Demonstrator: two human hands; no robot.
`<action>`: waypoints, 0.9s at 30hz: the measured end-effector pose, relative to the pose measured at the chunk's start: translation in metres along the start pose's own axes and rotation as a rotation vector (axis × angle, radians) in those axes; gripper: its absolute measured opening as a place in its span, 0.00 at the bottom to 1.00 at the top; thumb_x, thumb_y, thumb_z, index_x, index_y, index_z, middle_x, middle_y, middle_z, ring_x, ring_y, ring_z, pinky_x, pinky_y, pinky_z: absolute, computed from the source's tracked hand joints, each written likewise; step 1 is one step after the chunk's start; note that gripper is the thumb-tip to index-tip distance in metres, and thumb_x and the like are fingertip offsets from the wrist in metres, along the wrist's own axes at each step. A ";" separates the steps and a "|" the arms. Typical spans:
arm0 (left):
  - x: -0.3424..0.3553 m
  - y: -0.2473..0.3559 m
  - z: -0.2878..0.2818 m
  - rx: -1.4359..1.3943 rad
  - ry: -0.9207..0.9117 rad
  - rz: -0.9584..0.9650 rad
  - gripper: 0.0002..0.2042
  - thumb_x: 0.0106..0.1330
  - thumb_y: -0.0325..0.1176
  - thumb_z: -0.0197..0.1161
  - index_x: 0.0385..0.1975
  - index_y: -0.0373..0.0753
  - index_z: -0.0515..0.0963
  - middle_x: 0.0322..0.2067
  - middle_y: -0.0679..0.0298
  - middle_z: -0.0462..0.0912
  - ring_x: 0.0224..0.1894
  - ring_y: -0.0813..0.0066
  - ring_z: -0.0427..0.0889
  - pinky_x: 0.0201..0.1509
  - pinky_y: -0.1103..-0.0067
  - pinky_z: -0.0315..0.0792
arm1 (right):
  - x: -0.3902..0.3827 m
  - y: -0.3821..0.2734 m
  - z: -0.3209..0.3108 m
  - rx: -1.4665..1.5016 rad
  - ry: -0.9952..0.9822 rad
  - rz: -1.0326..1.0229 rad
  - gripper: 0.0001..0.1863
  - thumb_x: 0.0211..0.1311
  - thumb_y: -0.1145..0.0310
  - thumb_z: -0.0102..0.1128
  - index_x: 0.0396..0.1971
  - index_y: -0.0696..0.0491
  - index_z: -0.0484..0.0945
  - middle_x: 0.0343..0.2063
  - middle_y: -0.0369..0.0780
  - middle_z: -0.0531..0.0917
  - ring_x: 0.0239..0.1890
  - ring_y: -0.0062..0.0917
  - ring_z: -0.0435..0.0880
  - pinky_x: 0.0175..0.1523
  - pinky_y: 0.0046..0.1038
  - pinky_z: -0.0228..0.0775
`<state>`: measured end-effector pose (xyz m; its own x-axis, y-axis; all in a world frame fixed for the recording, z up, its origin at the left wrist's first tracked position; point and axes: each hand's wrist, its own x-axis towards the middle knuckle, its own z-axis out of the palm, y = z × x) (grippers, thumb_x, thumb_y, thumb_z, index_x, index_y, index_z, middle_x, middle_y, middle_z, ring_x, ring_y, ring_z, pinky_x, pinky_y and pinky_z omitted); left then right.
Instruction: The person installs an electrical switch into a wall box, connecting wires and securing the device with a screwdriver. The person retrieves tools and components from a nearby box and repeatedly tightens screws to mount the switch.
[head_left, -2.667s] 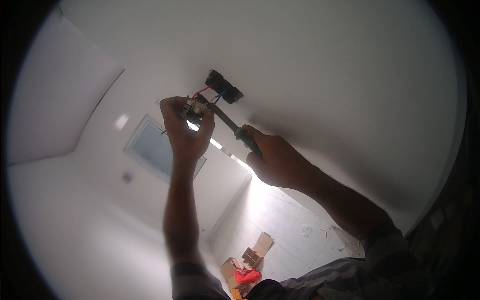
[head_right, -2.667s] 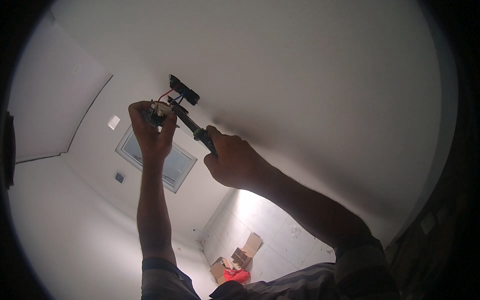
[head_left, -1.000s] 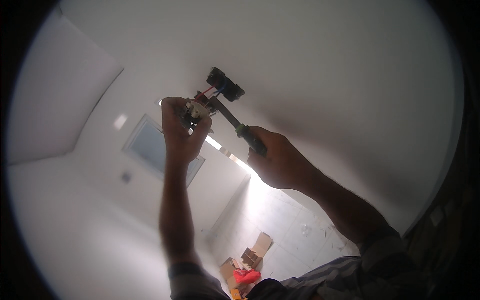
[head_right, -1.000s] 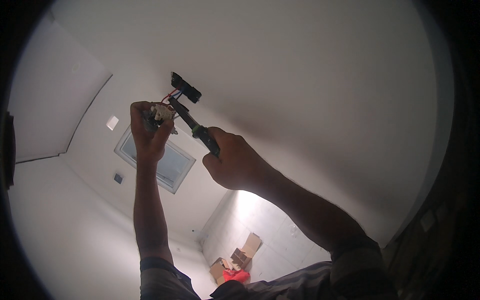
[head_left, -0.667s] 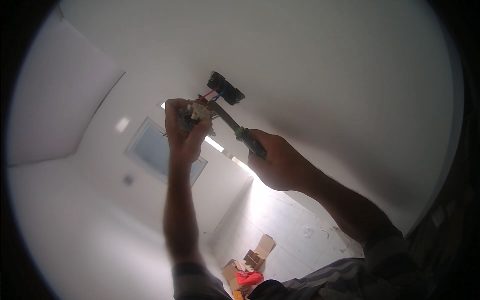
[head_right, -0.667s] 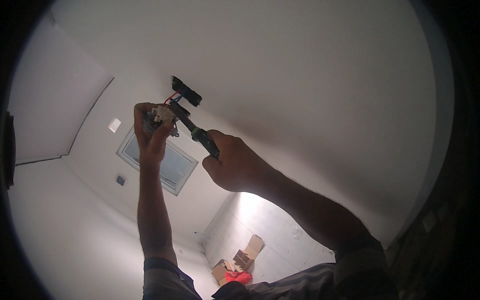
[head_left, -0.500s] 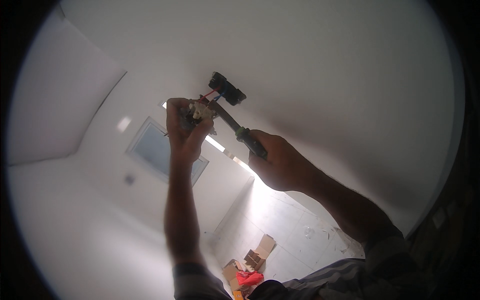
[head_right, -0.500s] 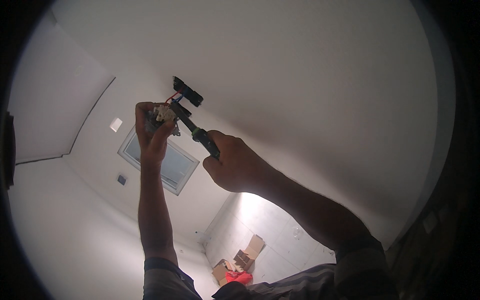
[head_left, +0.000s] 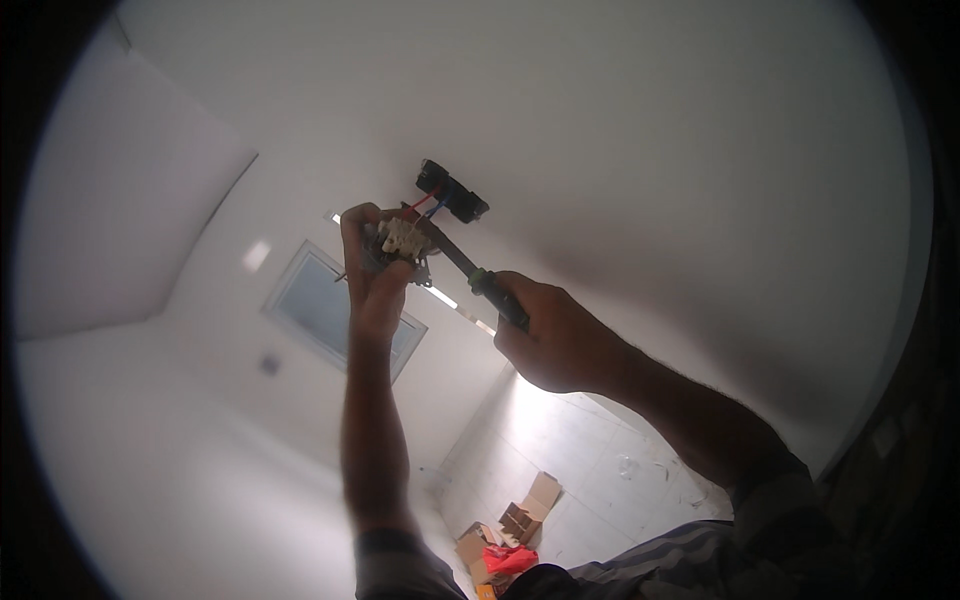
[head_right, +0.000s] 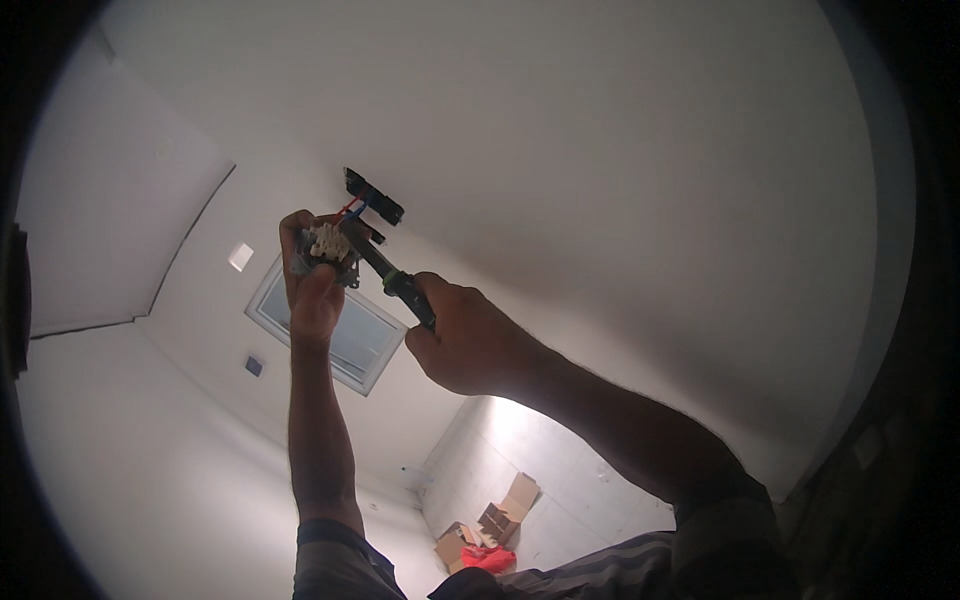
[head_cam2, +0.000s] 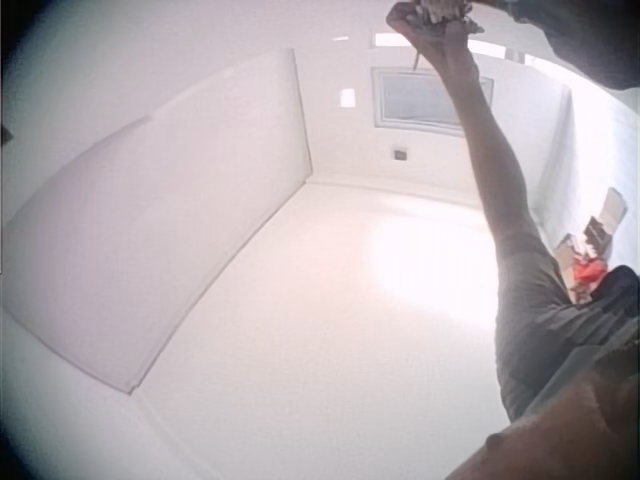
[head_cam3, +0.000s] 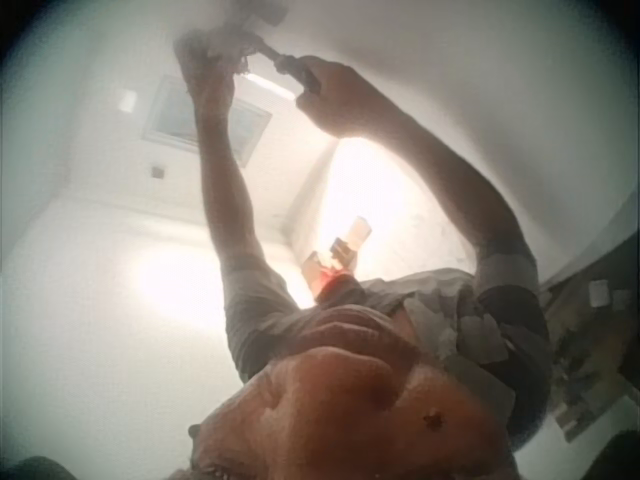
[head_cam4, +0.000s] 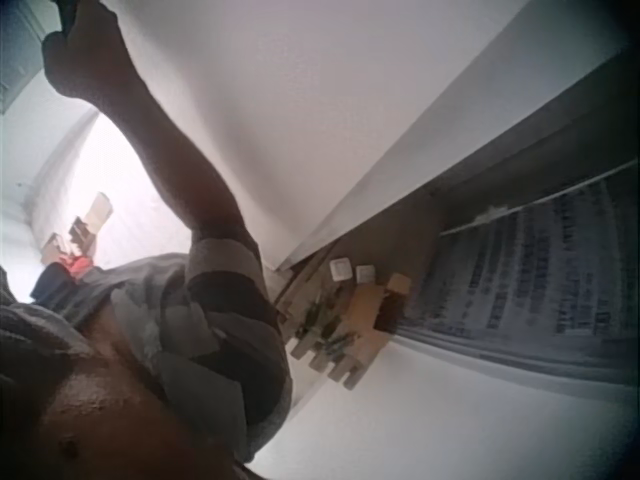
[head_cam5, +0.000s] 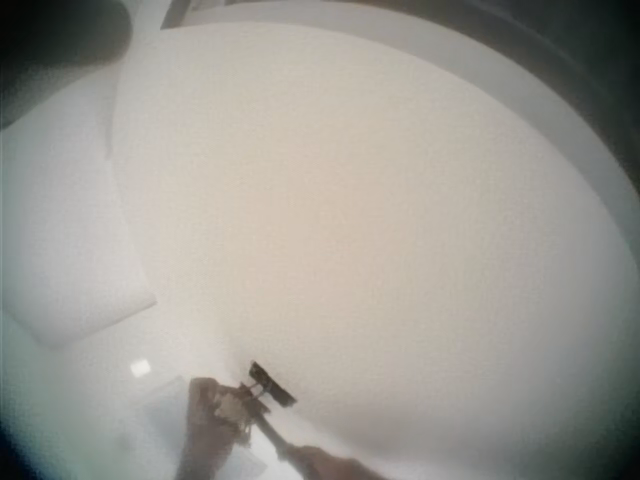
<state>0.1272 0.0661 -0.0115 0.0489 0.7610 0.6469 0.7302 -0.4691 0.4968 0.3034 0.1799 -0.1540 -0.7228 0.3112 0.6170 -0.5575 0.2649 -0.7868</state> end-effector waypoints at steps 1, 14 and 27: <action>0.000 -0.002 0.000 -0.028 -0.011 -0.011 0.30 0.60 0.35 0.68 0.58 0.41 0.58 0.53 0.50 0.78 0.56 0.62 0.81 0.59 0.70 0.74 | 0.000 0.001 -0.001 -0.003 -0.006 0.000 0.22 0.63 0.70 0.52 0.54 0.66 0.69 0.24 0.46 0.80 0.28 0.33 0.83 0.37 0.39 0.74; 0.000 -0.022 -0.018 -0.129 -0.025 0.002 0.28 0.62 0.38 0.66 0.56 0.39 0.59 0.53 0.48 0.77 0.56 0.54 0.81 0.58 0.68 0.75 | 0.010 0.002 0.002 -0.006 -0.038 -0.022 0.20 0.64 0.70 0.52 0.52 0.66 0.68 0.27 0.50 0.82 0.30 0.36 0.85 0.38 0.40 0.75; 0.005 -0.007 -0.018 0.350 0.039 0.047 0.28 0.63 0.39 0.64 0.57 0.36 0.58 0.52 0.53 0.75 0.50 0.73 0.75 0.53 0.76 0.72 | 0.019 0.003 0.002 0.014 -0.040 0.038 0.24 0.61 0.74 0.51 0.58 0.67 0.68 0.25 0.40 0.76 0.26 0.24 0.76 0.34 0.31 0.70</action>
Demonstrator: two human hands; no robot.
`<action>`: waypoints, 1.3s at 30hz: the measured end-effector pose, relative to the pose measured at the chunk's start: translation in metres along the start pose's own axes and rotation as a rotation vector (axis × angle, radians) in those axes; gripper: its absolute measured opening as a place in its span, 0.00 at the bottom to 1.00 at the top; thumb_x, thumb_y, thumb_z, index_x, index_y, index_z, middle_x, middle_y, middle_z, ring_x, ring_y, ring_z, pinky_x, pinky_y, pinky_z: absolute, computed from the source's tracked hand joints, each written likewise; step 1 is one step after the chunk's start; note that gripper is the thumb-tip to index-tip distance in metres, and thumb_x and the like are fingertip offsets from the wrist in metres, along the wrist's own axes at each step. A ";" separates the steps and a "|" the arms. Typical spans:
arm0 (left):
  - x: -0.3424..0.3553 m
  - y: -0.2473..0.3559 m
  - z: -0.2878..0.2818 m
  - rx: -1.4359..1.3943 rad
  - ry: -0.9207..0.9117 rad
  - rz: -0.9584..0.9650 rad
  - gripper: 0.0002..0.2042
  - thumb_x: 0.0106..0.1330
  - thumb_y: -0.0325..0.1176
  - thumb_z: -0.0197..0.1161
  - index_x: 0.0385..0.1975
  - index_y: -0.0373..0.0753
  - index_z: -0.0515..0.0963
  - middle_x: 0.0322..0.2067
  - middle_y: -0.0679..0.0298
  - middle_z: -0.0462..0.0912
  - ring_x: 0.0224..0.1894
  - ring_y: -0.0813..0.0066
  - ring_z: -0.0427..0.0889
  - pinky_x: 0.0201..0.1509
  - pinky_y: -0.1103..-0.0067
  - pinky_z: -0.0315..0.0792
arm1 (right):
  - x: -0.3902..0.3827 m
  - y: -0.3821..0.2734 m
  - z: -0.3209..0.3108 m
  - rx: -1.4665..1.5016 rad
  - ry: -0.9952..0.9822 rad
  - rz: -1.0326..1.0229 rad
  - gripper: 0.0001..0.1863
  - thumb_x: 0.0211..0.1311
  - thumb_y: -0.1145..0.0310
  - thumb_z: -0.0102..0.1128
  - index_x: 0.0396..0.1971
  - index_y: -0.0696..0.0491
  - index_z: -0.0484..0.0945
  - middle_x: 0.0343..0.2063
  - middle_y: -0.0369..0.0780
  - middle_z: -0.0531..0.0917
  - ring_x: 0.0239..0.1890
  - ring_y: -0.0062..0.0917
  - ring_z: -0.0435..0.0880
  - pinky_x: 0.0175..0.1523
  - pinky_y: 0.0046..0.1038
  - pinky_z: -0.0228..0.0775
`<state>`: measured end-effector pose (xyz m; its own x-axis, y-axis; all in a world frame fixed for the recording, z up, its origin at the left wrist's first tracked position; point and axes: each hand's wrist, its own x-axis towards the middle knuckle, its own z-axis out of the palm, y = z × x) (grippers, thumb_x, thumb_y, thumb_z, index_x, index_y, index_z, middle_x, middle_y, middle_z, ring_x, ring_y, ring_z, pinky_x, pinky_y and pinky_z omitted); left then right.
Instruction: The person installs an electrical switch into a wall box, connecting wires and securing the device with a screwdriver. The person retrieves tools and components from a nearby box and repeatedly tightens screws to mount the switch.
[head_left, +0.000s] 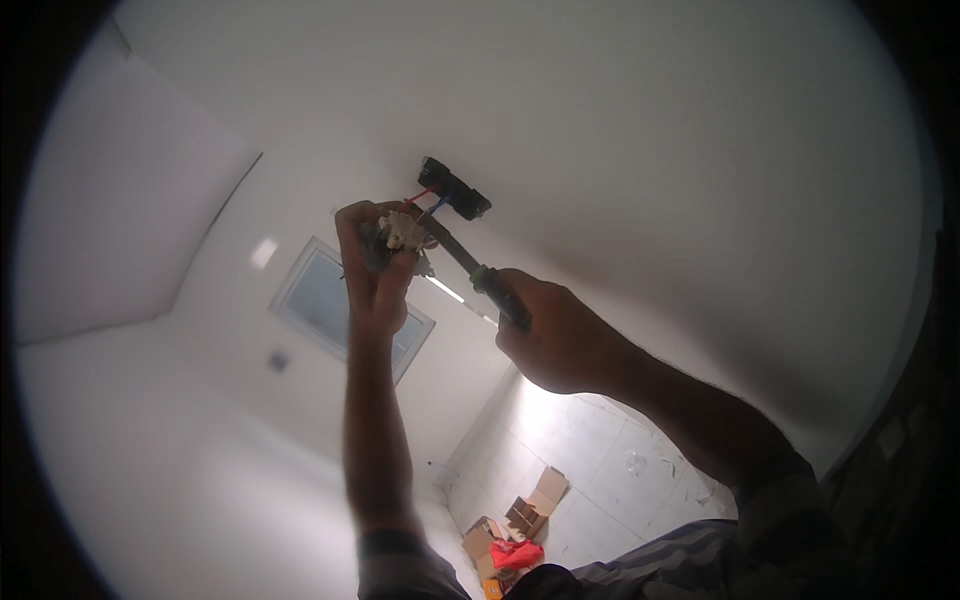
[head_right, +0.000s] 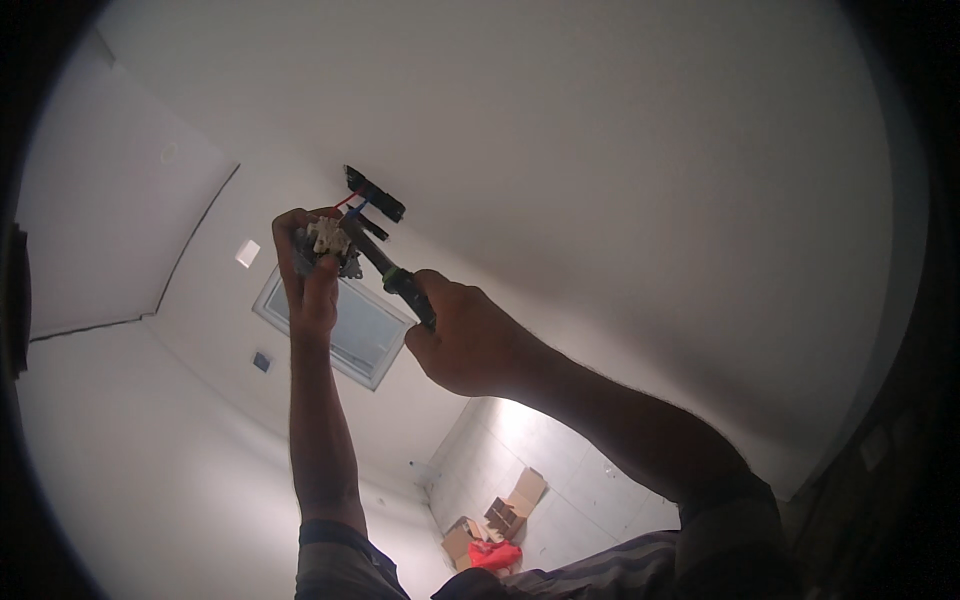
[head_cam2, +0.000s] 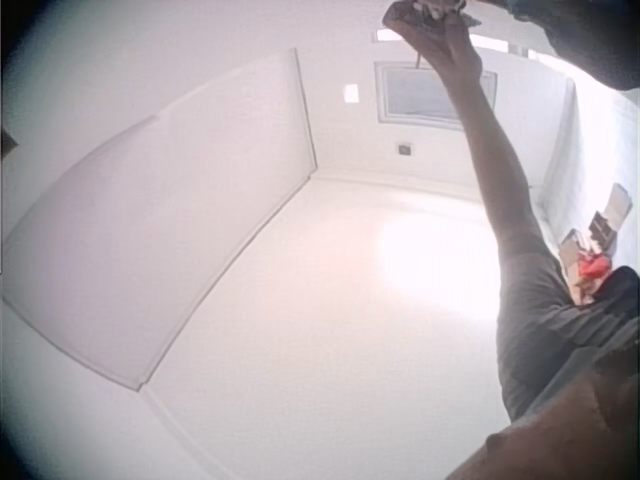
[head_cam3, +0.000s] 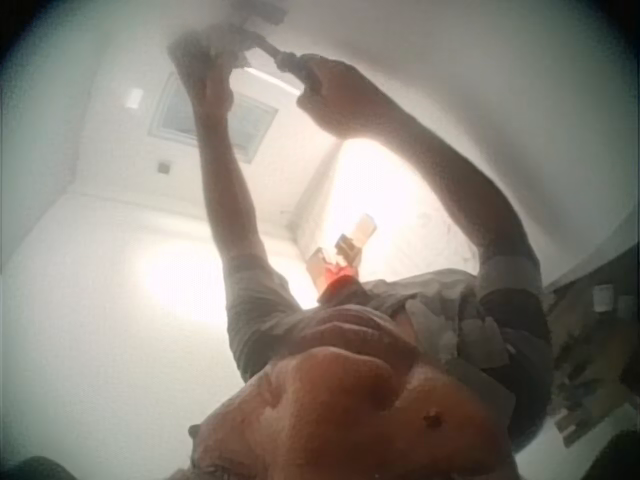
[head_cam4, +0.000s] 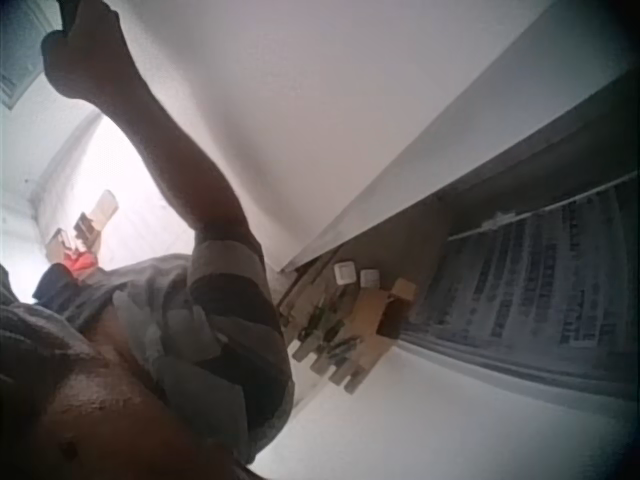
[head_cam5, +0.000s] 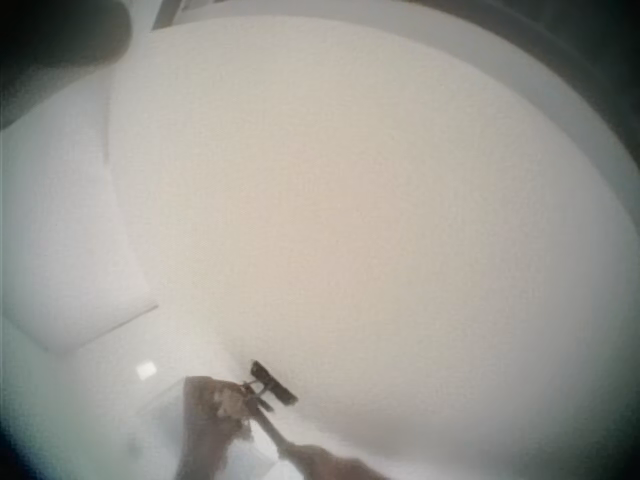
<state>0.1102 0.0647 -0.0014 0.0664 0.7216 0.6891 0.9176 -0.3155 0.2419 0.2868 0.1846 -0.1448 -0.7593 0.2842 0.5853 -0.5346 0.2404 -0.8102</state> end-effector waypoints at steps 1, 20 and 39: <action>-0.003 -0.002 -0.001 -0.005 0.008 -0.002 0.28 0.63 0.39 0.64 0.57 0.36 0.58 0.52 0.53 0.75 0.50 0.73 0.76 0.53 0.76 0.73 | 0.000 -0.002 -0.001 0.008 -0.008 0.019 0.24 0.61 0.75 0.51 0.58 0.67 0.69 0.25 0.40 0.76 0.27 0.23 0.76 0.34 0.31 0.70; -0.004 -0.017 0.001 -0.274 0.006 -0.021 0.25 0.61 0.31 0.60 0.56 0.35 0.59 0.52 0.51 0.76 0.52 0.65 0.80 0.55 0.71 0.76 | 0.002 0.001 0.003 0.047 0.011 -0.013 0.26 0.61 0.74 0.51 0.61 0.66 0.68 0.24 0.39 0.75 0.26 0.23 0.75 0.34 0.31 0.69; -0.002 -0.002 0.015 0.050 0.033 -0.028 0.25 0.64 0.37 0.61 0.56 0.36 0.59 0.45 0.57 0.77 0.44 0.75 0.77 0.47 0.78 0.74 | 0.004 0.009 -0.001 -0.097 0.010 -0.077 0.17 0.65 0.71 0.53 0.48 0.67 0.66 0.31 0.55 0.80 0.36 0.45 0.86 0.43 0.45 0.76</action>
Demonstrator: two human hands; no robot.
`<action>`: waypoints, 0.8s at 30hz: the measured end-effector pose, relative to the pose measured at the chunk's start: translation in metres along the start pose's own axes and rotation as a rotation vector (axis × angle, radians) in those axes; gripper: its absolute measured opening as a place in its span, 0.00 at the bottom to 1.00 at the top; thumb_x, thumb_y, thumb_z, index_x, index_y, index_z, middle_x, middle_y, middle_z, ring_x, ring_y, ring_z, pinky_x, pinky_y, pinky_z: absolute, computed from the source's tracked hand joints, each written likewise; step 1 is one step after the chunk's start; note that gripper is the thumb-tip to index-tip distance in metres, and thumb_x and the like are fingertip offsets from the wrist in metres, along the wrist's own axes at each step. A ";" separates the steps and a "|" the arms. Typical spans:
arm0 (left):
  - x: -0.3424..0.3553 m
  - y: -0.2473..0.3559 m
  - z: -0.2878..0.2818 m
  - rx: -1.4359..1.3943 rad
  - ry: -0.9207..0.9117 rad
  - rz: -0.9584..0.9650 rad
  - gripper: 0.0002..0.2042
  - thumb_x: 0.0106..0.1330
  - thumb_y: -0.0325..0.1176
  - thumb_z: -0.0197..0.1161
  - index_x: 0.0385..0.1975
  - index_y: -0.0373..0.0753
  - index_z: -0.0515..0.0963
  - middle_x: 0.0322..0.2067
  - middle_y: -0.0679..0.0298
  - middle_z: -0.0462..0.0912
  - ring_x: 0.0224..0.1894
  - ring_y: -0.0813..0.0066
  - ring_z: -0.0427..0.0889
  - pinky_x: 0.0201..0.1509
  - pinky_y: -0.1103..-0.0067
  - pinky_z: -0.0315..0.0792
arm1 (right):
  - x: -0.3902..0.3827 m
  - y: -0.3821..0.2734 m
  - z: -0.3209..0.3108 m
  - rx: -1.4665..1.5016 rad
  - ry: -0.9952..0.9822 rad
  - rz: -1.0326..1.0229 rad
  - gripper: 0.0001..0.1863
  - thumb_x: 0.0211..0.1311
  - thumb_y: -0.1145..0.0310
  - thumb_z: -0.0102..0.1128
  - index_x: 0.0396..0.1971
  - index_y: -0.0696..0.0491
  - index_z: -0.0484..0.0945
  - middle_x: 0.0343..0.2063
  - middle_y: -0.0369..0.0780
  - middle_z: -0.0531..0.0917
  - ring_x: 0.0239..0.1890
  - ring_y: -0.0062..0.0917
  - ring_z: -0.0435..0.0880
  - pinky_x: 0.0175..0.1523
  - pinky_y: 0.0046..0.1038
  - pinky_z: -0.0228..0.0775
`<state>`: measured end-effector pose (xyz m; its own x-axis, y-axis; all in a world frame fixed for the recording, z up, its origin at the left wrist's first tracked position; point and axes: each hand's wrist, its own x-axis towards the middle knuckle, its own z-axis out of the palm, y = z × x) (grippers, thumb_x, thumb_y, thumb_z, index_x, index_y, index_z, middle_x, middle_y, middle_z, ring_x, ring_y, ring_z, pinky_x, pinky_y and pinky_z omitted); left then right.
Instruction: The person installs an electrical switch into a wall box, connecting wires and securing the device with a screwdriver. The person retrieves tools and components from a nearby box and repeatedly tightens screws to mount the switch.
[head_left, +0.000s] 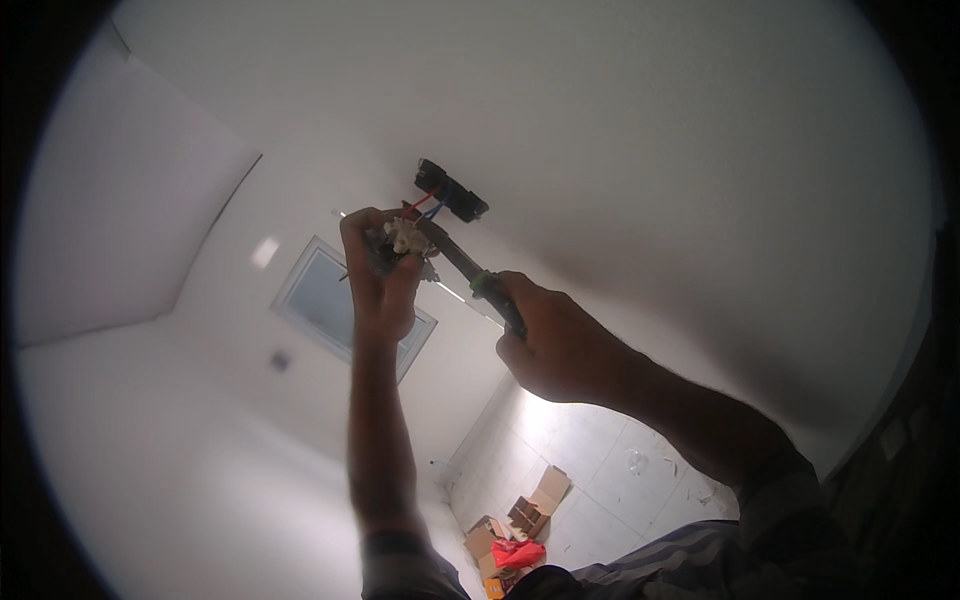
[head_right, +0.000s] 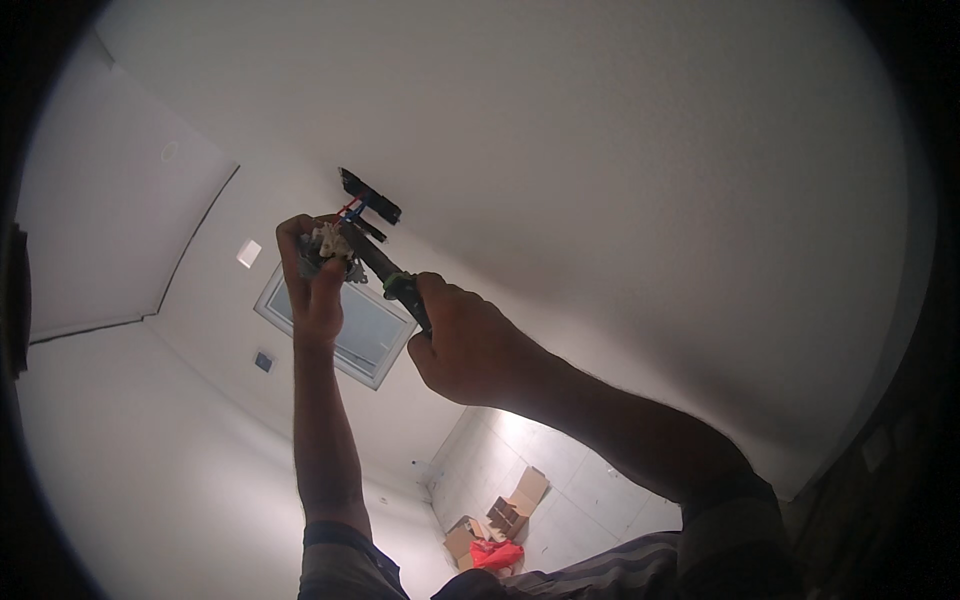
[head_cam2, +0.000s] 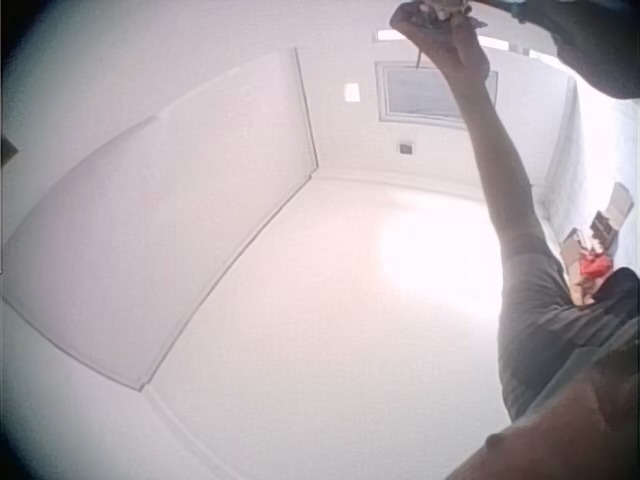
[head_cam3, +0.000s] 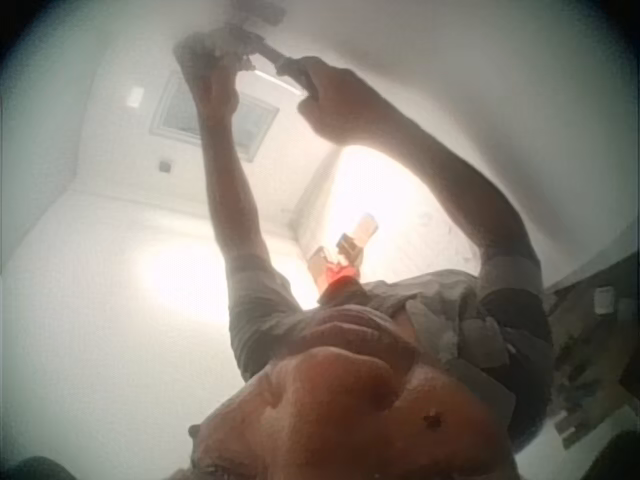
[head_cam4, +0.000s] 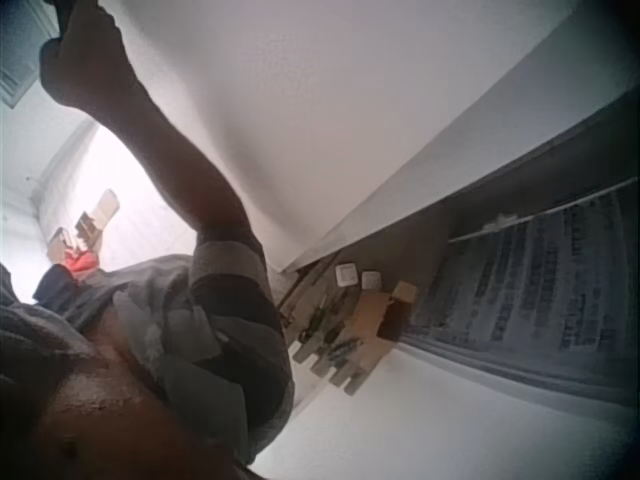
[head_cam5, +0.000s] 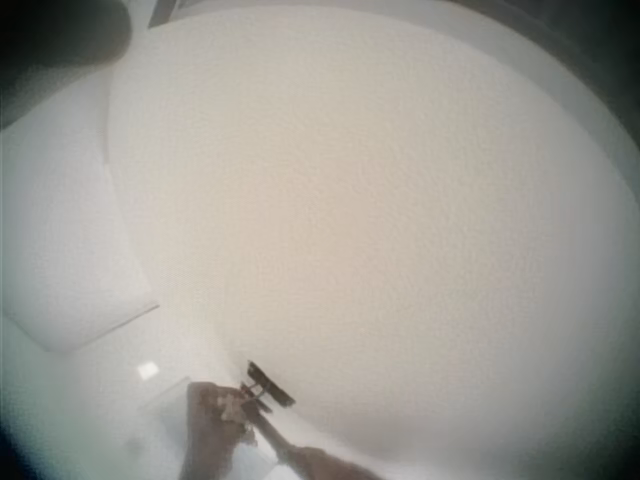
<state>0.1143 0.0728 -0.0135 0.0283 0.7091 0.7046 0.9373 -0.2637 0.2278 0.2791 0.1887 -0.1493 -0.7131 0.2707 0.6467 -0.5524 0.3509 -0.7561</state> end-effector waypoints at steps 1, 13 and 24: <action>0.003 0.002 -0.001 0.058 0.001 0.027 0.24 0.65 0.37 0.61 0.56 0.35 0.60 0.44 0.57 0.77 0.43 0.76 0.77 0.46 0.78 0.74 | 0.002 0.002 0.000 -0.018 0.008 -0.014 0.18 0.65 0.71 0.53 0.49 0.67 0.66 0.32 0.56 0.80 0.37 0.46 0.86 0.44 0.46 0.76; 0.008 0.012 -0.002 0.445 0.013 0.112 0.21 0.61 0.23 0.60 0.53 0.33 0.62 0.40 0.57 0.75 0.38 0.72 0.78 0.44 0.74 0.76 | 0.007 0.011 0.007 -0.043 0.040 -0.023 0.26 0.60 0.79 0.51 0.59 0.66 0.65 0.23 0.45 0.77 0.24 0.31 0.80 0.34 0.36 0.72; 0.024 0.017 -0.004 0.599 -0.058 0.197 0.21 0.60 0.22 0.61 0.52 0.33 0.63 0.38 0.56 0.76 0.36 0.71 0.78 0.41 0.73 0.76 | 0.011 0.015 0.010 -0.044 0.044 -0.042 0.27 0.61 0.77 0.52 0.61 0.66 0.65 0.22 0.43 0.77 0.23 0.27 0.79 0.32 0.33 0.70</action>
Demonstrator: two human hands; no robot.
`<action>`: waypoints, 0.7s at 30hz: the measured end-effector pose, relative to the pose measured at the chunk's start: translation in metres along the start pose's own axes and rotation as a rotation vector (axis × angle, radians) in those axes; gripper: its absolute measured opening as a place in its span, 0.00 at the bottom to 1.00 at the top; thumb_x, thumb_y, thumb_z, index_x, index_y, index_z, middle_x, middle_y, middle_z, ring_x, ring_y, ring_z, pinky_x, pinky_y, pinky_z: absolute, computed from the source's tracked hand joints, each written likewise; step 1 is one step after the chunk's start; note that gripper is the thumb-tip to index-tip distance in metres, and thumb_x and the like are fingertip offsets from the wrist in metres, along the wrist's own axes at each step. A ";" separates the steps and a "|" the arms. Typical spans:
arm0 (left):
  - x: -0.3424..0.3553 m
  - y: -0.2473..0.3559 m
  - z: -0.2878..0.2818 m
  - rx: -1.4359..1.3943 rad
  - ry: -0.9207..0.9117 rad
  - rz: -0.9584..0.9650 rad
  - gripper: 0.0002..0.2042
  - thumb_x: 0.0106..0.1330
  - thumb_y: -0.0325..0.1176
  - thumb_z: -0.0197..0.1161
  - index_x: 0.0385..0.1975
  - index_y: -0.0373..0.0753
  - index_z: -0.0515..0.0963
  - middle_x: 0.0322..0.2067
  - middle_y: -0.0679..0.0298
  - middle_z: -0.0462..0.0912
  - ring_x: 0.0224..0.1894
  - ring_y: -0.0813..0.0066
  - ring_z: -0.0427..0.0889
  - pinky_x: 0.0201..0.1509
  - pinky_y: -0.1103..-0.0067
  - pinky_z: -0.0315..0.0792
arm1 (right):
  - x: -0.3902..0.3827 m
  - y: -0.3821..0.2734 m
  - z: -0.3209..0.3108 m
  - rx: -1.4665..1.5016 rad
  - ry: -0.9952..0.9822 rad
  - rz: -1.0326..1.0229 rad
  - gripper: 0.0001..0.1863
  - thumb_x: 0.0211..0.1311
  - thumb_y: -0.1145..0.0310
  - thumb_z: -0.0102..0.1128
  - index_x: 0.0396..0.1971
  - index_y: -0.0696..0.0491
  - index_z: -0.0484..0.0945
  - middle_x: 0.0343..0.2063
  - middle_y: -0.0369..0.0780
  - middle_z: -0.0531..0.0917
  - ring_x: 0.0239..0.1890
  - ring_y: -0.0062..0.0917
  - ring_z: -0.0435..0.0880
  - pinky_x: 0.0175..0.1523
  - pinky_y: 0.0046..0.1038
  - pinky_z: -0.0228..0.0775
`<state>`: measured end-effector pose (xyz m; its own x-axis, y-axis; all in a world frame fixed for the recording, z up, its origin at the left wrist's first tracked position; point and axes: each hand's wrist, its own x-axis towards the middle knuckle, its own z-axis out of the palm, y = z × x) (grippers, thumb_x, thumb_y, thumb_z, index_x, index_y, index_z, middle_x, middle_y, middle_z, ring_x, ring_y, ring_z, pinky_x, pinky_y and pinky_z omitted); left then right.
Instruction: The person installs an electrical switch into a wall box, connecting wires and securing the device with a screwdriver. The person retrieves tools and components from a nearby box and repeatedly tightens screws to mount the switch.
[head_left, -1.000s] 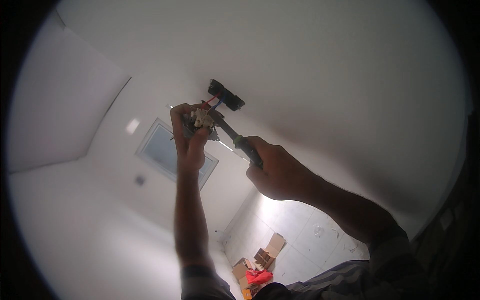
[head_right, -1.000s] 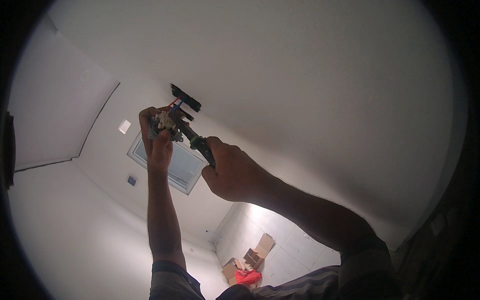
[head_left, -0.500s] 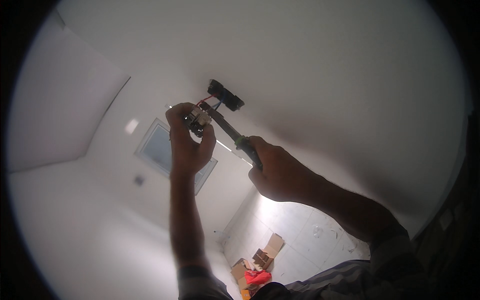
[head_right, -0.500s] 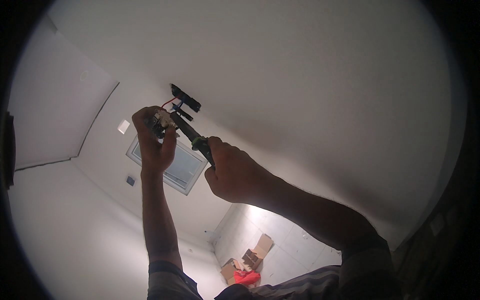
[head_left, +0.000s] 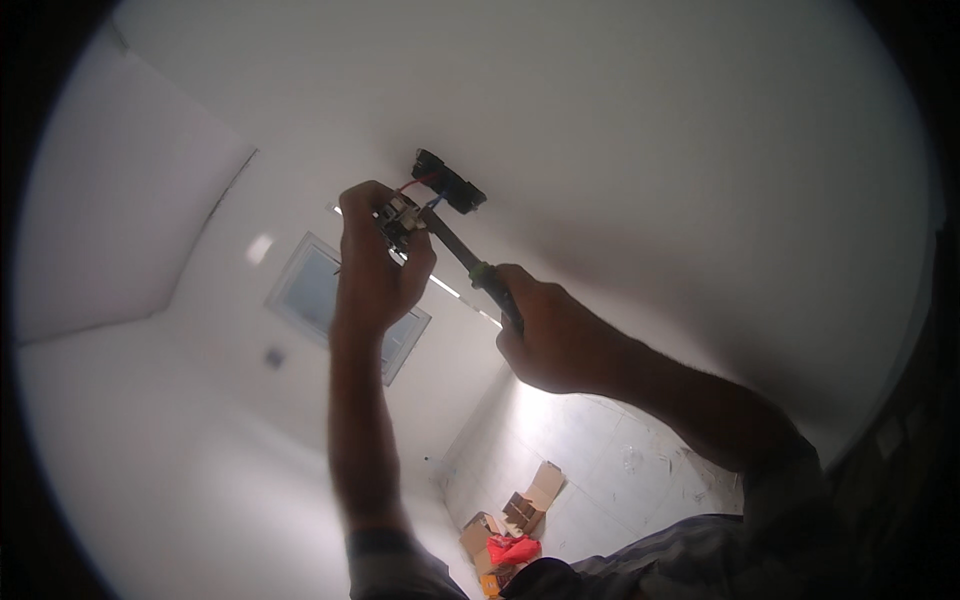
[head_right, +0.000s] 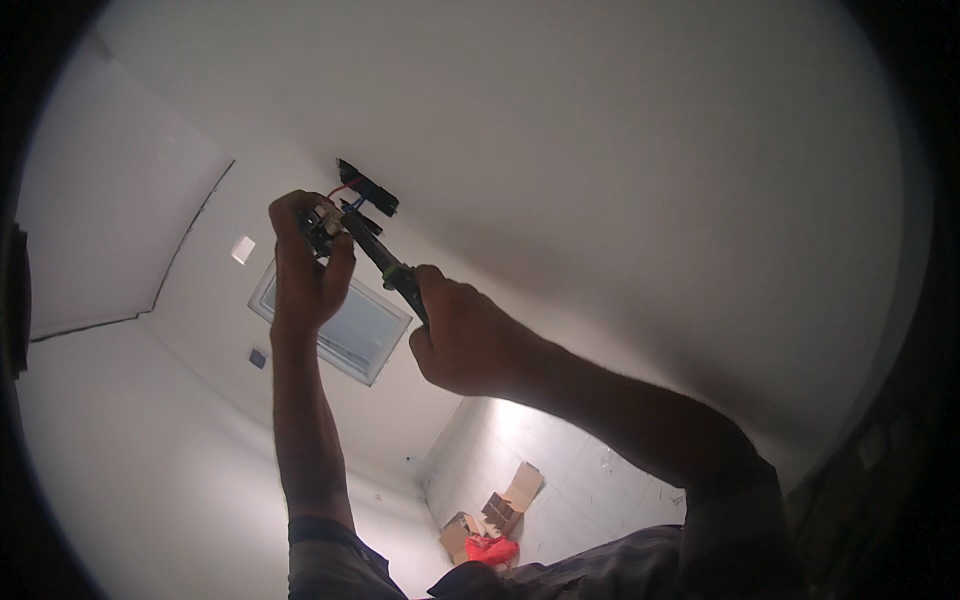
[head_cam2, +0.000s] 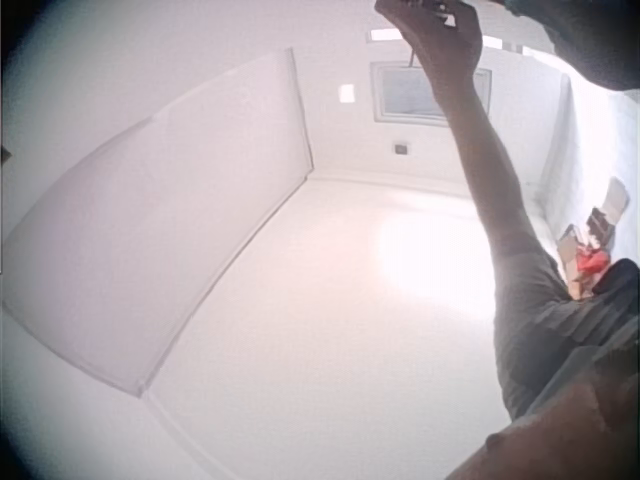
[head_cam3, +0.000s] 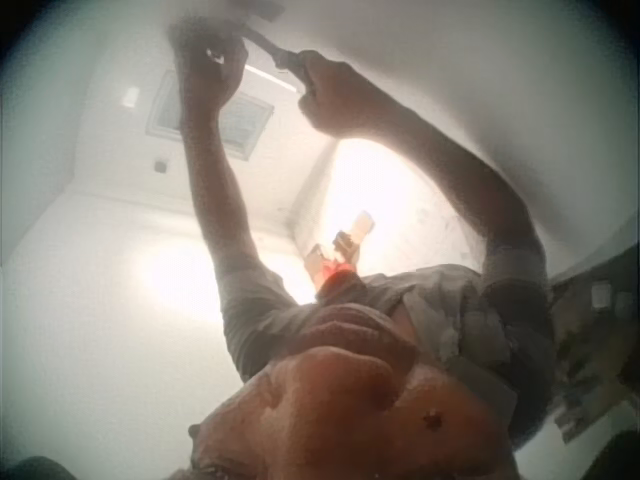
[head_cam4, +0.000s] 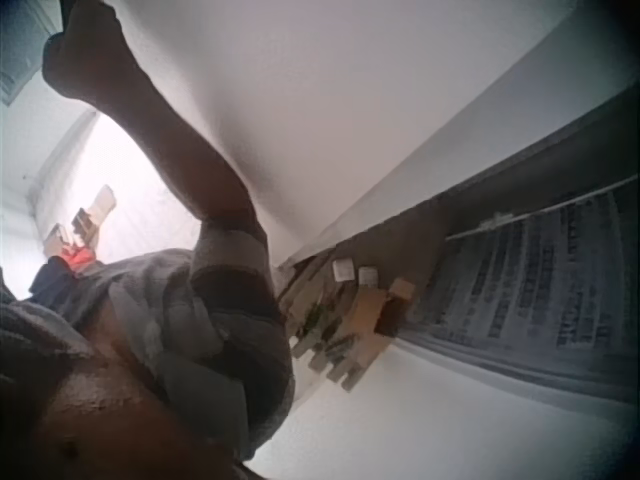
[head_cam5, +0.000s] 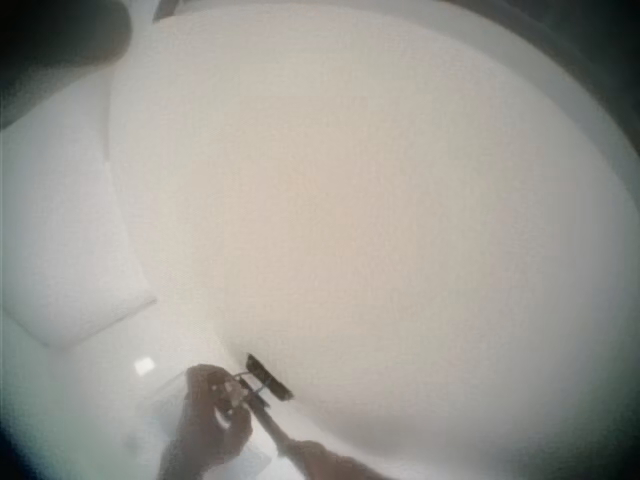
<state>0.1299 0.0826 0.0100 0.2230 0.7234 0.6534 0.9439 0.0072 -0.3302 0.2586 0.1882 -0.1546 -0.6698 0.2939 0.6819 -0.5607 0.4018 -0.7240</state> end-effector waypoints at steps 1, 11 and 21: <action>-0.001 -0.003 0.000 -0.014 -0.010 -0.008 0.21 0.59 0.22 0.62 0.52 0.34 0.63 0.38 0.56 0.76 0.36 0.71 0.79 0.41 0.73 0.76 | 0.001 0.001 0.000 -0.005 0.012 0.006 0.26 0.62 0.77 0.52 0.61 0.66 0.65 0.22 0.42 0.77 0.22 0.26 0.79 0.31 0.33 0.70; -0.009 0.006 -0.006 -0.124 -0.044 -0.080 0.26 0.53 0.22 0.69 0.51 0.35 0.63 0.39 0.58 0.77 0.34 0.74 0.80 0.42 0.77 0.78 | -0.018 -0.004 -0.017 -0.002 -0.029 0.126 0.15 0.65 0.66 0.53 0.41 0.65 0.73 0.19 0.46 0.80 0.23 0.35 0.83 0.34 0.39 0.76; -0.014 -0.008 0.001 -0.277 -0.021 -0.177 0.25 0.54 0.20 0.67 0.50 0.36 0.63 0.39 0.60 0.76 0.38 0.76 0.80 0.44 0.78 0.78 | -0.012 -0.021 -0.021 0.041 -0.055 0.096 0.13 0.64 0.66 0.52 0.38 0.63 0.72 0.18 0.43 0.78 0.22 0.33 0.82 0.33 0.40 0.75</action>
<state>0.1187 0.0729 0.0031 0.0471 0.7419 0.6688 0.9986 -0.0518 -0.0129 0.2887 0.1945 -0.1454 -0.7467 0.2805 0.6031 -0.5112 0.3381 -0.7902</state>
